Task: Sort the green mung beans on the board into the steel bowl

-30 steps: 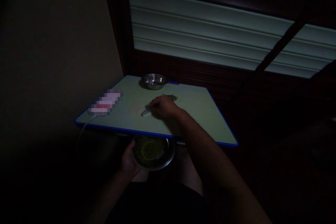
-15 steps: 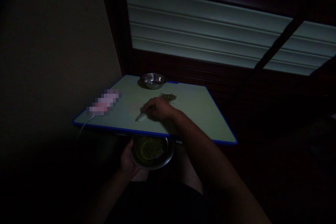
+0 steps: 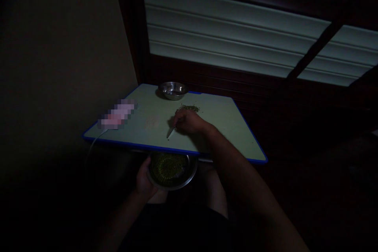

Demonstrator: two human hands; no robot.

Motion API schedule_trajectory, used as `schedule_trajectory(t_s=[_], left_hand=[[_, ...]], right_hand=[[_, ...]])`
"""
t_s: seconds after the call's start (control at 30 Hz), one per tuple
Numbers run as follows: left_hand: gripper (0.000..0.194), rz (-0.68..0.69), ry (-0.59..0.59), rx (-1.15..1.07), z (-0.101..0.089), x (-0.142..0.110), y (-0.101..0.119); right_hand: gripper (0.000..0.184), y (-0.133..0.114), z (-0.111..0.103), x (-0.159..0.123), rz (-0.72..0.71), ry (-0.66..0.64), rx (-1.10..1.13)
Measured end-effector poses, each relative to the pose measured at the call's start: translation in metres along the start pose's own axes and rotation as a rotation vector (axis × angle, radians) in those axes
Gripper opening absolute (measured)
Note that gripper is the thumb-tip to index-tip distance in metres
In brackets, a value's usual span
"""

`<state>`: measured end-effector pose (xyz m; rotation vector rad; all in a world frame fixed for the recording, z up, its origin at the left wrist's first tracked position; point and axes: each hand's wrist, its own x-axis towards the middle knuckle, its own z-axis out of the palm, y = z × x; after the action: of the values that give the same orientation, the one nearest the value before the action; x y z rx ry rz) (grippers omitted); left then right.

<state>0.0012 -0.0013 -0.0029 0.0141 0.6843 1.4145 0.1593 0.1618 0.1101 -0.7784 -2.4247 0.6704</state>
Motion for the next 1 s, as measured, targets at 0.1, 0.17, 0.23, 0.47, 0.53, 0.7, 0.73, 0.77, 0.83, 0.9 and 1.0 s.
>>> schedule_trajectory(t_s=[0.1,0.17,0.23,0.47,0.53,0.7,0.73,0.77,0.83,0.9,1.0], left_hand=[[0.026,-0.014,-0.002,0.019,-0.001,0.001,-0.001],[0.025,-0.024,0.004,0.038,-0.002,0.003,-0.002],[0.025,-0.025,0.001,0.049,-0.004,0.004,-0.002],[0.028,-0.012,-0.027,0.05,-0.003,0.004,-0.002],[0.026,-0.004,-0.014,0.061,-0.002,0.004,-0.002],[0.029,0.001,-0.04,0.077,-0.002,0.003,-0.003],[0.03,0.001,-0.041,0.074,-0.002,0.003,-0.003],[0.03,0.003,-0.04,0.069,-0.002,0.003,-0.003],[0.03,0.007,-0.028,0.053,-0.002,0.003,-0.003],[0.029,0.017,-0.013,0.042,-0.003,0.004,-0.003],[0.029,0.048,-0.017,0.033,-0.004,0.006,-0.004]], right_hand=[[0.01,-0.001,0.0,0.0,0.054,0.078,0.001],[0.012,-0.003,0.002,0.003,0.091,0.092,-0.05],[0.013,-0.005,0.004,0.003,0.12,0.077,-0.105],[0.014,-0.015,0.001,-0.015,0.178,0.054,-0.165],[0.016,-0.02,-0.001,-0.023,0.215,0.08,-0.179],[0.028,-0.029,-0.013,-0.04,0.415,0.287,-0.232],[0.03,-0.028,-0.015,-0.044,0.481,0.312,-0.229],[0.031,-0.028,-0.018,-0.047,0.549,0.325,-0.217],[0.031,-0.026,-0.021,-0.054,0.671,0.313,-0.166],[0.032,-0.023,-0.021,-0.058,0.751,0.294,-0.111],[0.033,-0.02,-0.014,-0.057,0.775,0.298,-0.048]])
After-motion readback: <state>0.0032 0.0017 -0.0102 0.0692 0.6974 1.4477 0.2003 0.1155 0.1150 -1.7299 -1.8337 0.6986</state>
